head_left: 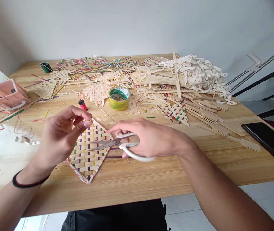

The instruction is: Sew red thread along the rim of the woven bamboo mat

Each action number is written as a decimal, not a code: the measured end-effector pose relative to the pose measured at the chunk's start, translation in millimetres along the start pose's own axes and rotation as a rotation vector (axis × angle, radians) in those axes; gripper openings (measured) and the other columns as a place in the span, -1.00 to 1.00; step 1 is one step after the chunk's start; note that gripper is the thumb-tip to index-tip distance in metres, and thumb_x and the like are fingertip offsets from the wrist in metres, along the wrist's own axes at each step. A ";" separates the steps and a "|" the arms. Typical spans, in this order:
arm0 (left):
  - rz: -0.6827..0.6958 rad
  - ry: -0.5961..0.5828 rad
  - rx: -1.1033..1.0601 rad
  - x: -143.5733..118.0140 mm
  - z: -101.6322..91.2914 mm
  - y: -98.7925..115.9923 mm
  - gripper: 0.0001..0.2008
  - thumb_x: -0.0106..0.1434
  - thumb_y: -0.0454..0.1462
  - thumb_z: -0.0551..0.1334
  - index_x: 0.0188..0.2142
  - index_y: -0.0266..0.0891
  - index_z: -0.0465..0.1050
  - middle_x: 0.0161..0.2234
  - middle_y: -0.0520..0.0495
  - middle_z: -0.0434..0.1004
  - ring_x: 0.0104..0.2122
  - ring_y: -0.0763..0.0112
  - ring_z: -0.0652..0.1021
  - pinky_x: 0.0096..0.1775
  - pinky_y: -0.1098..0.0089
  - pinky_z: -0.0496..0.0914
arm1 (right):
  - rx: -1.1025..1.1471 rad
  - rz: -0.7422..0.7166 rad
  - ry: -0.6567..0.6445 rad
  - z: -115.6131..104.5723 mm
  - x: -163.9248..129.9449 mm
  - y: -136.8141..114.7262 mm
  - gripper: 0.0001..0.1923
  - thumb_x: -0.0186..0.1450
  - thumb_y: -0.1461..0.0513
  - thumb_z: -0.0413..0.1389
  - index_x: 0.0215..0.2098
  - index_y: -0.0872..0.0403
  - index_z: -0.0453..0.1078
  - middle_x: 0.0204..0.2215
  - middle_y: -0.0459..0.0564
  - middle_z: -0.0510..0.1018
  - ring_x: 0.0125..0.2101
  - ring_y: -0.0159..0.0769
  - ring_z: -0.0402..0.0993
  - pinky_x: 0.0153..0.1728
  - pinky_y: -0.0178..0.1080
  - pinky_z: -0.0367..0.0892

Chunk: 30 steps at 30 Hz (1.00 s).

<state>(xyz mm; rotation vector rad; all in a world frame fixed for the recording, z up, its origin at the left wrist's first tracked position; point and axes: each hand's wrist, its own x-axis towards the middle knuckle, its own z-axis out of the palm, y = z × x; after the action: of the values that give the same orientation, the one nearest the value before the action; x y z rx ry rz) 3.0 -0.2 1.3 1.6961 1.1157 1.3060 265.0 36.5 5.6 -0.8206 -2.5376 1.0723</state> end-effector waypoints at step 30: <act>0.059 -0.037 0.023 -1.4 0.2 5.8 -0.96 0.32 -0.33 0.43 -0.28 -0.16 0.63 -0.34 -0.03 0.63 -0.33 0.37 0.56 -0.26 0.36 0.40 | -0.017 -0.129 0.088 36.8 18.5 4.9 -0.37 0.26 0.39 0.37 0.27 0.02 0.41 0.14 0.09 0.62 0.15 -0.10 0.58 0.21 -0.09 0.45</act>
<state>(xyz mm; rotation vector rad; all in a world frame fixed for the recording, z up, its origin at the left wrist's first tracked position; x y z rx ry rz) 4.3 -3.7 6.0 1.7757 1.0705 1.2974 235.8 29.2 -22.9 -0.6825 -2.4910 0.9549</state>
